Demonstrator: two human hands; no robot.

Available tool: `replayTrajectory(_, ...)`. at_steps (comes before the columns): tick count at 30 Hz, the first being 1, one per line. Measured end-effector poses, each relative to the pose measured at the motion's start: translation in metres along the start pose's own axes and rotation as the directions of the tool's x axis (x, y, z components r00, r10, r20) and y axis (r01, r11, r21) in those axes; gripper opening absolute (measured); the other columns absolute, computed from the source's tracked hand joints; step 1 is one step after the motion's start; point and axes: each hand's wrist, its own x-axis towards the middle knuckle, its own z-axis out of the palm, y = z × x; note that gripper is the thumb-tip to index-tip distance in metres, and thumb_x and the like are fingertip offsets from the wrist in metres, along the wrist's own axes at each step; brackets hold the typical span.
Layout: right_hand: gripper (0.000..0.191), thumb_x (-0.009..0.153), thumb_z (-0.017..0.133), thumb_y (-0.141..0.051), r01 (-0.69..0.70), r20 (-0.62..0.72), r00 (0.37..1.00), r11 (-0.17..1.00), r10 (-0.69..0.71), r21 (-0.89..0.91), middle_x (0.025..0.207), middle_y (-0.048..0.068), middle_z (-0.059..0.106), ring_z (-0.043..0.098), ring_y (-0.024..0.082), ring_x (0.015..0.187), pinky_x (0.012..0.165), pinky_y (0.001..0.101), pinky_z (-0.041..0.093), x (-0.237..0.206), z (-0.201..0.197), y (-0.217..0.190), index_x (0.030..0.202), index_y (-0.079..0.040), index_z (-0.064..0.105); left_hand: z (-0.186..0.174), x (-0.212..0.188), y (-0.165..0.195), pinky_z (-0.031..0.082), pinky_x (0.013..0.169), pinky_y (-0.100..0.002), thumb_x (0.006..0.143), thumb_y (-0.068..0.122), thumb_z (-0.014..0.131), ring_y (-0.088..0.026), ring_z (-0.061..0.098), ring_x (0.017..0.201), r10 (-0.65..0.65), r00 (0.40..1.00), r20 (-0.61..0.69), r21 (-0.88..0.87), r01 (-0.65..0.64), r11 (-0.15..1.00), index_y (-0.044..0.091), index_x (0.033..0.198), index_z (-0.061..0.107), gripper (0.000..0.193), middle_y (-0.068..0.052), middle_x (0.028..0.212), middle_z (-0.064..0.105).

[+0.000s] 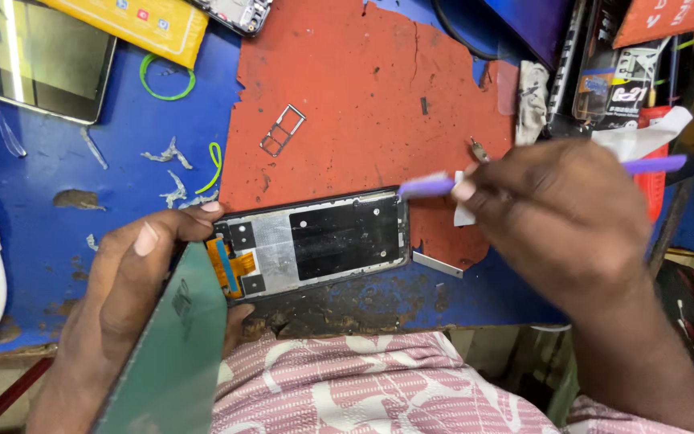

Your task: The person cleans the interior of a disassembled smartphone with a brush and tissue, then applies adhesive from a tube along the frame edges. The person handles the phone body, battery, and adhesive, and uses a brush and tissue during the process.

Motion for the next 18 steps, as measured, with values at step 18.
replayTrajectory(18, 0.019, 0.084, 0.085, 0.008, -0.318, -0.036, 0.942, 0.918, 0.335, 0.236, 0.091, 0.016, 0.070, 0.071, 0.026, 0.088, 0.067, 0.0331, 0.057, -0.027, 0.002, -0.007, 0.082, 0.007, 0.066, 0.006, 0.000, 0.004, 0.059, 0.101, -0.045, 0.079, 0.000, 0.084, -0.033, 0.063, 0.120, -0.011, 0.999, -0.038, -0.135, 0.006, 0.991, 0.014, 0.160, 0.019, 0.105, -0.023, 0.127, 0.053)
